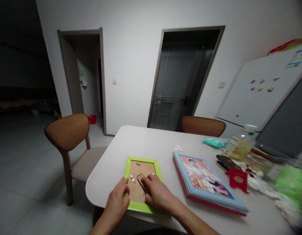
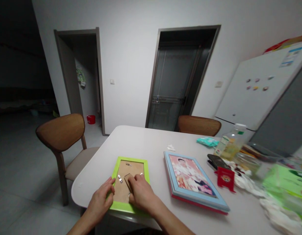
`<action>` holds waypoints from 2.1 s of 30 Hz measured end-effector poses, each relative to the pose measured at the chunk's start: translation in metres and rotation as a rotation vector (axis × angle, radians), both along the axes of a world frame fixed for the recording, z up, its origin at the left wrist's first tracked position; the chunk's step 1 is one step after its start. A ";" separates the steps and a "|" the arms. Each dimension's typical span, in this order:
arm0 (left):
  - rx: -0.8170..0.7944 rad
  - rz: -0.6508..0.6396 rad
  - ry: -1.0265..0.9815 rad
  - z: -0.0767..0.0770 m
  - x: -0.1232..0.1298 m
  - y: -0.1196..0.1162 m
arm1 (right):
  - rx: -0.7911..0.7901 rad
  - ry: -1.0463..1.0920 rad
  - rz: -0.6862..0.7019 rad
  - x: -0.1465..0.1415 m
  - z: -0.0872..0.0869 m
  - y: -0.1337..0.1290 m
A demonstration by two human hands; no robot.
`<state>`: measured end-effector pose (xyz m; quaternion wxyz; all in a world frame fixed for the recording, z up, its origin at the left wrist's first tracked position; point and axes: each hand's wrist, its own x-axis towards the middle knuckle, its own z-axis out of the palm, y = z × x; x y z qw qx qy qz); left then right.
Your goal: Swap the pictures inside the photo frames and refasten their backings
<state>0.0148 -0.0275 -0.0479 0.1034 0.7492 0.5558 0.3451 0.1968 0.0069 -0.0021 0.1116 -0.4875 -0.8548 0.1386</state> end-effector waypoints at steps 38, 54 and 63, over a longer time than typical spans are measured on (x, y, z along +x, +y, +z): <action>-0.001 -0.010 -0.005 -0.001 0.000 0.000 | -0.387 0.288 -0.185 -0.002 0.019 0.017; -0.028 -0.030 0.016 0.003 0.000 -0.004 | -0.128 0.022 -0.076 -0.003 0.014 0.005; -0.178 -0.169 0.057 0.013 0.000 -0.021 | -0.047 0.022 -0.088 0.005 0.005 -0.006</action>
